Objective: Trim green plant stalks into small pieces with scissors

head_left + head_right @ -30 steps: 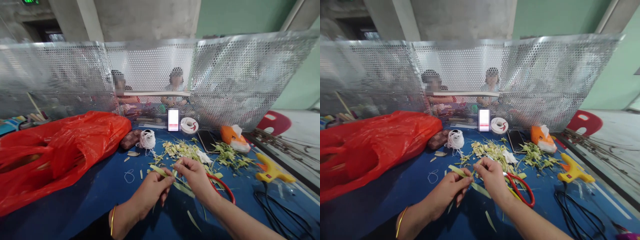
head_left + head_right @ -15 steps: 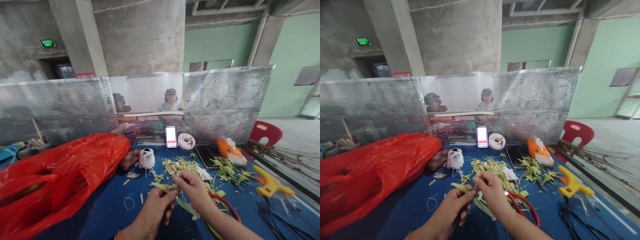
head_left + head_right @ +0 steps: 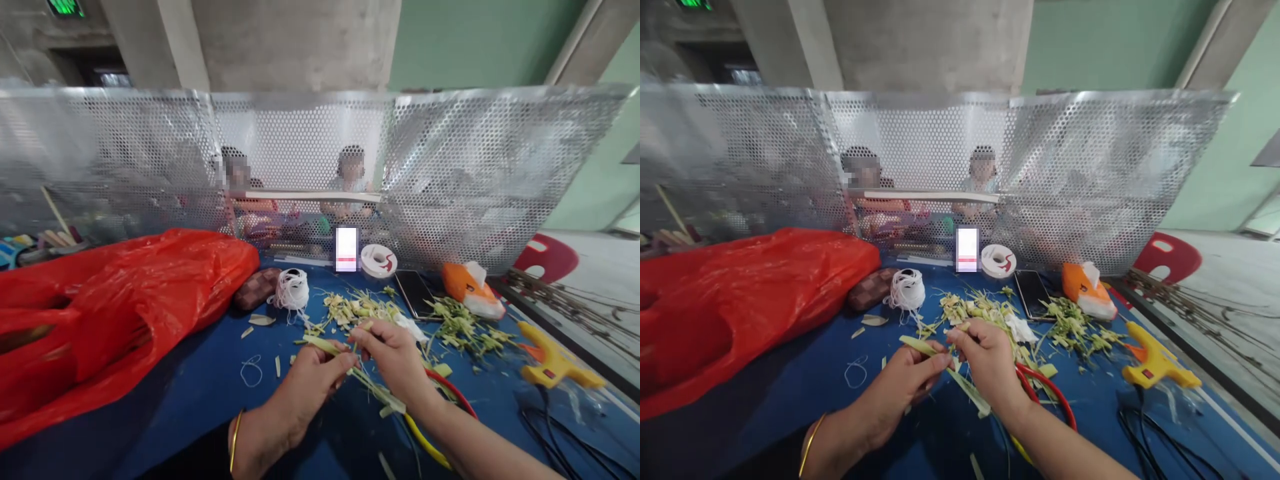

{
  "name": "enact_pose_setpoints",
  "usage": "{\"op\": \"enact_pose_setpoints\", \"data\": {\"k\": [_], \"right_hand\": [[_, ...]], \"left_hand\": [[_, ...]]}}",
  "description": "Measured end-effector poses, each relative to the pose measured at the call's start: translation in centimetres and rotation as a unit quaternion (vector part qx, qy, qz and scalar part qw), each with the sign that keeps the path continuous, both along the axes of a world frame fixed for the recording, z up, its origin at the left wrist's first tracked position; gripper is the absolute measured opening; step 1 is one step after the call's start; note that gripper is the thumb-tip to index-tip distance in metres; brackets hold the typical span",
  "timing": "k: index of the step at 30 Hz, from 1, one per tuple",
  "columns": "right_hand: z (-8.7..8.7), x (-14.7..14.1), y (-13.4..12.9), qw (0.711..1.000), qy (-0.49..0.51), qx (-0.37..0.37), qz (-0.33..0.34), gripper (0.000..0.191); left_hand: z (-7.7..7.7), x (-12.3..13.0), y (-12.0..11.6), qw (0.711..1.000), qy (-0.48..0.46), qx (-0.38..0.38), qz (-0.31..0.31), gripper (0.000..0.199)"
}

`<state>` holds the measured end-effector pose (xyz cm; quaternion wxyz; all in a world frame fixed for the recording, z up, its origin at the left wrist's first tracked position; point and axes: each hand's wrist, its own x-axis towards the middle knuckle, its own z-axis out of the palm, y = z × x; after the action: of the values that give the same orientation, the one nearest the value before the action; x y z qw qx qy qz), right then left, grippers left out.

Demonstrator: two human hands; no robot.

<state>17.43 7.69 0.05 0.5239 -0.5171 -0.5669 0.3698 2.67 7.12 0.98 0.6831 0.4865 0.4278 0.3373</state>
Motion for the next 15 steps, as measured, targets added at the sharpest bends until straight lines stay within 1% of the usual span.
{"op": "enact_pose_setpoints", "data": {"k": [1,4,5,6,8,9,10,11,13,15], "right_hand": [[0.1,0.1,0.1,1.0,-0.005,-0.006,0.003,0.026],[0.7,0.8,0.4,0.998,-0.034,-0.041,0.041,0.027],[0.9,1.1,0.5,0.997,-0.047,-0.039,0.04,0.024],[1.2,1.4,0.5,0.997,-0.066,-0.026,0.032,0.023],[1.6,2.0,0.5,0.993,-0.116,0.027,0.017,0.025],[1.8,2.1,0.4,0.988,-0.147,0.046,0.029,0.025],[1.9,2.2,0.3,0.982,-0.173,0.05,0.056,0.023],[2.0,2.1,0.2,0.977,-0.187,0.033,0.096,0.021],[2.1,1.8,-0.1,0.972,-0.167,-0.025,0.164,0.024],[2.0,1.3,-0.3,0.973,-0.104,-0.086,0.185,0.02]], "left_hand": [[0.1,0.0,0.0,1.0,-0.002,-0.004,-0.004,0.031],[0.1,0.0,-0.2,1.0,0.013,-0.01,-0.008,0.028],[0.0,0.0,-0.2,1.0,0.023,-0.01,-0.014,0.027],[-0.1,0.0,-0.3,0.999,0.034,-0.01,-0.024,0.026],[-0.3,0.0,-0.3,0.997,0.05,-0.016,-0.052,0.028],[-0.3,0.1,-0.3,0.996,0.054,-0.022,-0.065,0.03],[-0.2,0.1,-0.3,0.995,0.053,-0.029,-0.075,0.032],[-0.2,0.1,-0.3,0.995,0.05,-0.038,-0.083,0.033],[0.0,0.1,-0.3,0.994,0.04,-0.051,-0.088,0.03],[0.2,0.1,-0.3,0.993,0.041,-0.053,-0.093,0.029]]}}
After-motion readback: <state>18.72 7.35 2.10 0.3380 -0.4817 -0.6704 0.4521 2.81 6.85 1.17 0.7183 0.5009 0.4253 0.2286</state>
